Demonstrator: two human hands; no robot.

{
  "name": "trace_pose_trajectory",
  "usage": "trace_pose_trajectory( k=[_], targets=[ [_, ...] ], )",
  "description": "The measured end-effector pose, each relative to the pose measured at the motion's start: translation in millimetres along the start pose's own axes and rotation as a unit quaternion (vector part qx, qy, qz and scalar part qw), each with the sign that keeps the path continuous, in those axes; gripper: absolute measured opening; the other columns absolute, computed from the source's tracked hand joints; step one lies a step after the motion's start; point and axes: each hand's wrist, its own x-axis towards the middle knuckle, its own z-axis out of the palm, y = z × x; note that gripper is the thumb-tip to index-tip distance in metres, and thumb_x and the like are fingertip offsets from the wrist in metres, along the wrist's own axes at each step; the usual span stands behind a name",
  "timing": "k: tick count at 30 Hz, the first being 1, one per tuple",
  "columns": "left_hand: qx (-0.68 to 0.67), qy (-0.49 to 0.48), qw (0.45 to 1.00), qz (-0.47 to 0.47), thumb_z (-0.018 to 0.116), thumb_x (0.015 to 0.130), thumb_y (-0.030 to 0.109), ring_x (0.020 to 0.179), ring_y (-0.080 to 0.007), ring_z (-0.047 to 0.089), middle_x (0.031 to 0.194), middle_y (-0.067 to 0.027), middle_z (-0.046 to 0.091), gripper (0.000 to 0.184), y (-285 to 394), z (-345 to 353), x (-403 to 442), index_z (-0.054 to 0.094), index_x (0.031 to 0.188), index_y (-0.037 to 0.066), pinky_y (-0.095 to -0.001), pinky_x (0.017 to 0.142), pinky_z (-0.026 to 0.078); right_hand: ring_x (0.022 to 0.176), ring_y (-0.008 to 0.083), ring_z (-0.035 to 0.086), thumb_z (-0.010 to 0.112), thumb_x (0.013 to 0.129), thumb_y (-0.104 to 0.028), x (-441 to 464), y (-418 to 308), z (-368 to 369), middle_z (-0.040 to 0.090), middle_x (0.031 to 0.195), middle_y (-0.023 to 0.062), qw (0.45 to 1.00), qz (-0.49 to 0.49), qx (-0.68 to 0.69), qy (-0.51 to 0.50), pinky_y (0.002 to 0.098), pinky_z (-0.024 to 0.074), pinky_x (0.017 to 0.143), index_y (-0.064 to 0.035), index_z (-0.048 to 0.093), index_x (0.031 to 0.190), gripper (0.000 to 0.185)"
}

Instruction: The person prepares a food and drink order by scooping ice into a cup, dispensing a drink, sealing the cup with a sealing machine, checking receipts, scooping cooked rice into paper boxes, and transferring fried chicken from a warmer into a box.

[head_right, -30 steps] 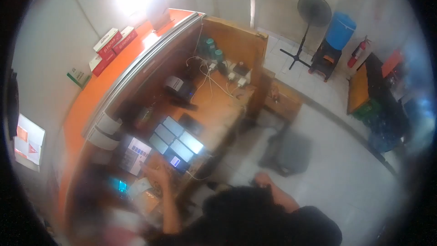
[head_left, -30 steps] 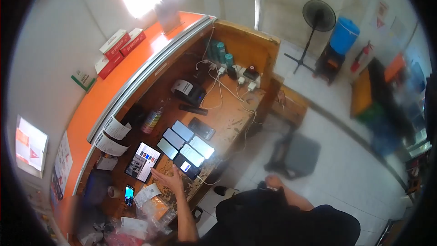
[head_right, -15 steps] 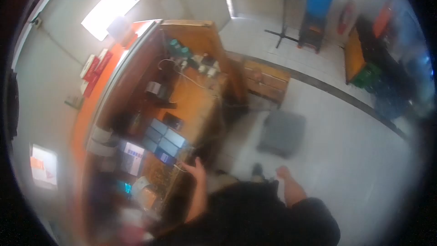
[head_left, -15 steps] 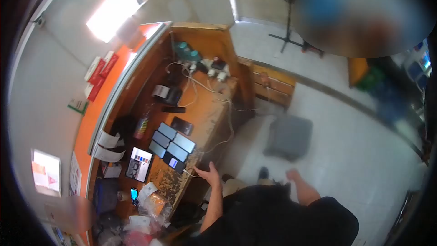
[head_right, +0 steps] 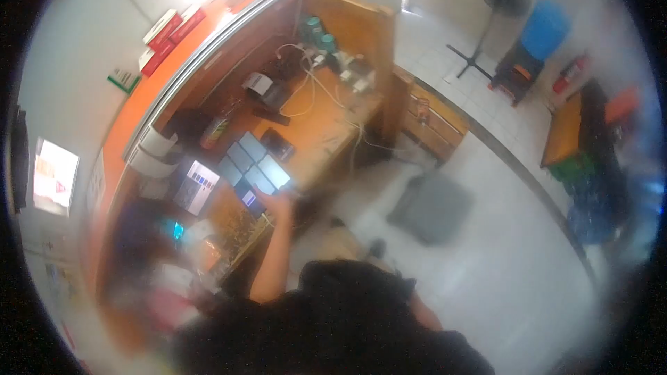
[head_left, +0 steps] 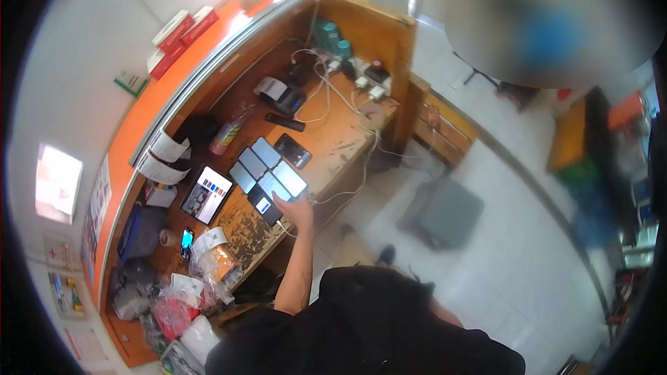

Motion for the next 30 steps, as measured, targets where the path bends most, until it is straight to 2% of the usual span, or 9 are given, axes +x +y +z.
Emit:
trace_pose_trajectory(
  k=[7,9,11,15,20,21,23,27,30],
  targets=[
    [0.01,0.139,0.99,-0.031,0.067,0.079,0.008,0.143,-0.0413,0.028,0.154,-0.026,0.029,0.086,-59.7,-13.0,114.7,0.023,0.152,-0.001,-0.0469,0.117,0.028,0.069,0.0274,0.065,0.066,0.089,-0.026,81.7,-10.0,-77.3,0.066,0.08,0.01,0.983,-0.124,-0.138,0.002,0.0414,0.0528,0.062,-0.0054,0.066,0.083,0.022],
    [0.019,0.11,0.993,-0.025,0.068,0.079,0.008,0.141,-0.0409,0.031,0.151,-0.0255,0.032,0.082,-59.5,-8.1,149.8,0.027,0.149,-0.001,-0.0461,0.116,0.029,0.069,0.0237,0.065,0.065,0.092,-0.026,135.1,20.1,-69.1,0.065,0.079,0.0081,0.991,-0.025,0.111,0.063,0.0387,0.0533,0.061,-0.0056,0.066,0.087,0.021],
    [0.003,0.054,0.998,0.03,0.068,0.081,0.008,0.136,-0.0383,0.038,0.145,-0.0234,0.041,0.068,-67.9,25.7,193.1,0.039,0.141,-0.003,-0.0444,0.115,0.031,0.071,0.018,0.066,0.06,0.099,-0.027,131.4,-50.1,-195.1,0.065,0.081,0.007,0.844,0.205,0.487,0.095,0.0332,0.054,0.059,-0.0055,0.064,0.098,0.022],
    [-0.052,-0.045,0.985,0.156,0.07,0.086,0.02,0.134,-0.0392,0.04,0.137,-0.0225,0.048,0.057,-29.0,119.9,292.6,0.049,0.134,-0.002,-0.0467,0.115,0.031,0.075,0.0216,0.067,0.058,0.1,-0.025,121.4,-117.8,-297.6,0.067,0.086,0.0106,0.766,0.192,0.596,0.144,0.0342,0.0557,0.064,-0.0032,0.063,0.106,0.023],
    [0.073,-0.177,0.981,0.031,0.068,0.088,0.03,0.132,-0.0399,0.047,0.138,-0.026,0.052,0.058,21.2,194.6,407.0,0.051,0.133,-0.002,-0.0455,0.111,0.037,0.076,0.0225,0.067,0.054,0.1,-0.023,64.9,-65.4,-234.6,0.068,0.09,0.0102,0.826,0.273,0.477,0.125,0.0371,0.0562,0.068,-0.0044,0.065,0.109,0.023],
    [0.098,-0.212,0.972,0.018,0.068,0.088,0.03,0.13,-0.0397,0.049,0.137,-0.0258,0.053,0.056,25.8,200.0,420.5,0.053,0.131,-0.002,-0.0454,0.109,0.038,0.079,0.0209,0.067,0.053,0.1,-0.021,36.5,-58.4,-222.3,0.068,0.092,0.0091,0.953,0.162,0.244,0.073,0.0382,0.0558,0.071,-0.0032,0.065,0.108,0.023],
    [0.125,-0.266,0.956,0.004,0.067,0.089,0.031,0.127,-0.0392,0.052,0.134,-0.0256,0.056,0.052,39.2,196.5,442.4,0.056,0.127,-0.003,-0.045,0.106,0.041,0.082,0.0204,0.067,0.053,0.099,-0.02,-15.8,-54.7,-198.8,0.069,0.094,0.0087,0.995,0.029,-0.059,0.07,0.0398,0.0551,0.073,-0.0023,0.066,0.107,0.023],
    [0.07,-0.319,0.945,0.006,0.066,0.09,0.031,0.12,-0.0383,0.06,0.13,-0.0251,0.061,0.046,86.5,151.7,461.3,0.063,0.12,-0.004,-0.0442,0.1,0.046,0.083,0.0247,0.066,0.054,0.098,-0.022,-46.9,-80.6,-188.4,0.069,0.094,0.0113,0.969,0.204,0.136,-0.005,0.0414,0.0538,0.074,-0.0032,0.067,0.106,0.024],
    [0.102,-0.247,0.945,0.186,0.068,0.088,0.03,0.118,-0.0335,0.06,0.129,-0.021,0.063,0.048,-29.5,272.7,531.4,0.063,0.123,-0.003,-0.0411,0.101,0.044,0.083,0.0279,0.066,0.054,0.097,-0.023,-21.5,-92.0,-193.7,0.069,0.094,0.0133,0.961,0.222,0.166,-0.012,0.0426,0.0528,0.075,-0.0038,0.067,0.106,0.025]
  ],
)
